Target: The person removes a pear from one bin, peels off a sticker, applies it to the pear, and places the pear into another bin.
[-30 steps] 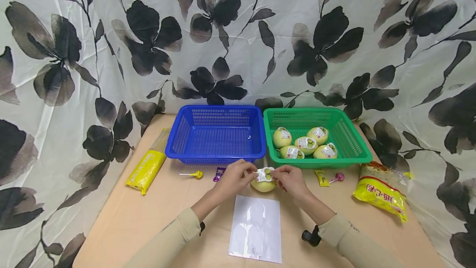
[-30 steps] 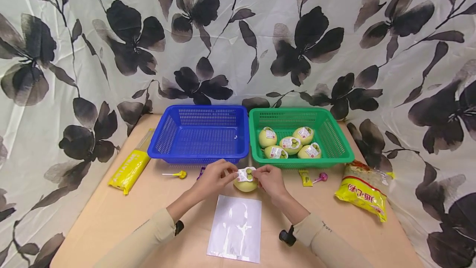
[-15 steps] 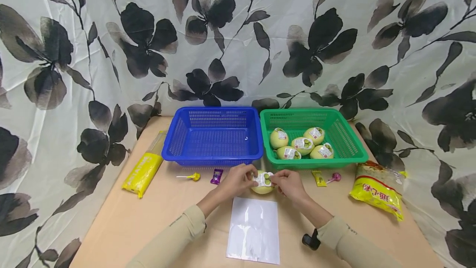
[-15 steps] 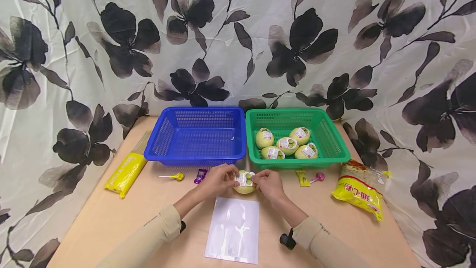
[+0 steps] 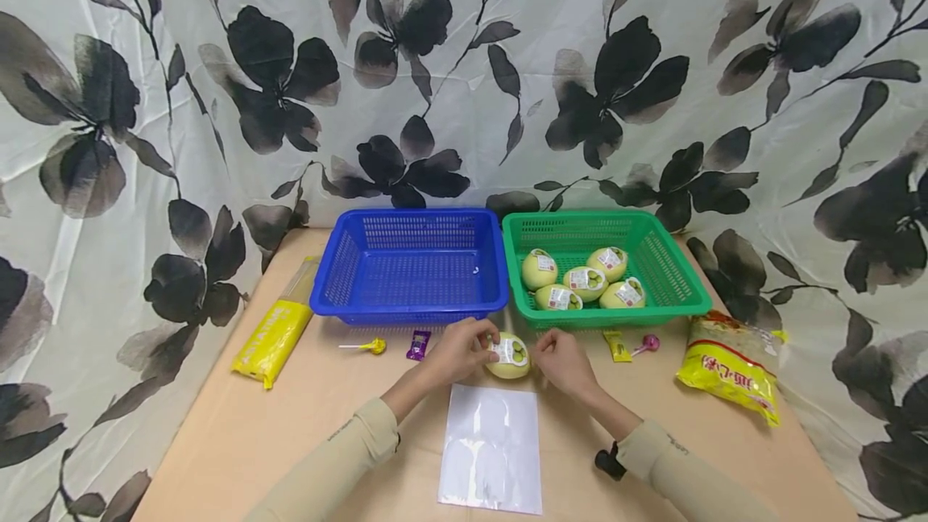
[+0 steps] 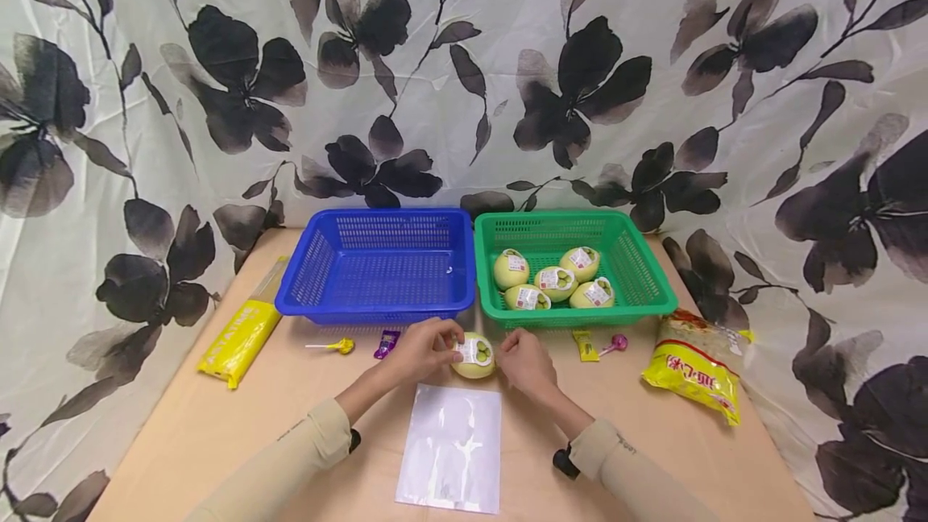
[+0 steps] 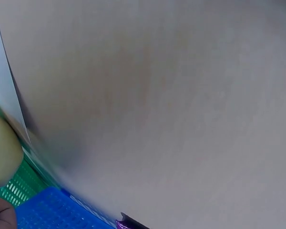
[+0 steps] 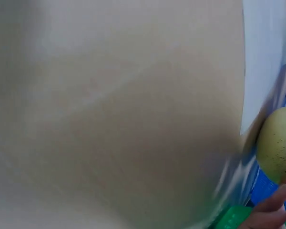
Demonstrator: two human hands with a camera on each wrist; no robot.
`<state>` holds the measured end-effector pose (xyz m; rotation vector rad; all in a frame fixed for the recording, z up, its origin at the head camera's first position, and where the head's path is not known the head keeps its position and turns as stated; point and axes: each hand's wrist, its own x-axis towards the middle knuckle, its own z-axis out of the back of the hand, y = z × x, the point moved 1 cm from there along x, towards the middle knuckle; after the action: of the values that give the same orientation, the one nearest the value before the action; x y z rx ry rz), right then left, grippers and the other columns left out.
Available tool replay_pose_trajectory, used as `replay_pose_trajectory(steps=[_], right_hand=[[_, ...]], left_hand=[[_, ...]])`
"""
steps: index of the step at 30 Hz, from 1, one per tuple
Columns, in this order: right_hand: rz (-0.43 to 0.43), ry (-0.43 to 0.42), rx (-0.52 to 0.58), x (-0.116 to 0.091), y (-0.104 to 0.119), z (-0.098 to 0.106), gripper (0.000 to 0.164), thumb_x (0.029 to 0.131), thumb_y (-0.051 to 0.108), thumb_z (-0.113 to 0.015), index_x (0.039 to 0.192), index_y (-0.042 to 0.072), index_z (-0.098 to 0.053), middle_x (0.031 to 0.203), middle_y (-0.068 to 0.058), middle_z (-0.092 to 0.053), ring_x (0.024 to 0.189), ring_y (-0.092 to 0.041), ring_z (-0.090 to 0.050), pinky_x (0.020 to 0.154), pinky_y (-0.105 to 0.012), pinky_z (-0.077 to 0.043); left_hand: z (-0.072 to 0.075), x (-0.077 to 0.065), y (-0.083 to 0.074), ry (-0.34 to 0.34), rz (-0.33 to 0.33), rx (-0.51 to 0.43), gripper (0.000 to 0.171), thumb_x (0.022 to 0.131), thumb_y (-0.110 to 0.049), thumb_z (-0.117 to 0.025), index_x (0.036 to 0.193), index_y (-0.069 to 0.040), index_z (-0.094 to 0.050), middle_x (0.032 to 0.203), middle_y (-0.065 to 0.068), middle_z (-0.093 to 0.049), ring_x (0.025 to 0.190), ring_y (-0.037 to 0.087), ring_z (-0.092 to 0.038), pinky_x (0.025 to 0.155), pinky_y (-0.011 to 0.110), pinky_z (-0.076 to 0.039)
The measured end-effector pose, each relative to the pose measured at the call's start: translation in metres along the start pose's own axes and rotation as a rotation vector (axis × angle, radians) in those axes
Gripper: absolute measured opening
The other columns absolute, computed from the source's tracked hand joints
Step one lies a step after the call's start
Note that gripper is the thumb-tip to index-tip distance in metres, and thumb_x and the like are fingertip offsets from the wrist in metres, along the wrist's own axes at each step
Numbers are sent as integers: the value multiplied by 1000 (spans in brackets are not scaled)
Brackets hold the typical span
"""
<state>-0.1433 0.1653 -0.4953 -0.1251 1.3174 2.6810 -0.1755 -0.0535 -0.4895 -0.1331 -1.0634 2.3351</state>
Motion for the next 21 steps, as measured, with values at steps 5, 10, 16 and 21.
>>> replay_pose_trajectory(steps=[5, 10, 16, 21], right_hand=[[94, 55, 10, -2, -5, 2, 25, 89, 3, -70, 114, 0, -66, 103, -13, -66, 83, -18, -60, 71, -28, -49], [214, 215, -62, -3, -1, -3, 65, 90, 26, -82, 143, 1, -55, 133, -18, -58, 102, -23, -59, 80, -33, -52], [240, 193, -78, 3, -1, -12, 67, 87, 37, -85, 140, 6, -58, 128, -10, -65, 107, -19, -61, 85, -34, -52], [245, 176, -57, 5, -8, -10, 66, 84, 33, -89, 138, 7, -61, 125, -7, -69, 106, -19, -64, 86, -36, -55]], left_hand=[[-2, 0, 0, 4, -11, -9, 18, 89, -13, -82, 104, -13, -72, 89, 3, -66, 84, 13, -58, 74, 25, -48], [-3, 2, 1, -9, -8, 1, 19, 89, -13, -82, 105, -12, -71, 90, 4, -66, 84, 16, -59, 74, 25, -48], [-3, 4, -1, -25, 8, -12, 17, 92, -15, -80, 106, -10, -71, 91, 6, -68, 84, 17, -60, 74, 24, -48], [-5, 12, -8, -77, 38, -129, 20, 100, -15, -70, 119, -10, -70, 91, 3, -70, 78, 8, -58, 69, 22, -51]])
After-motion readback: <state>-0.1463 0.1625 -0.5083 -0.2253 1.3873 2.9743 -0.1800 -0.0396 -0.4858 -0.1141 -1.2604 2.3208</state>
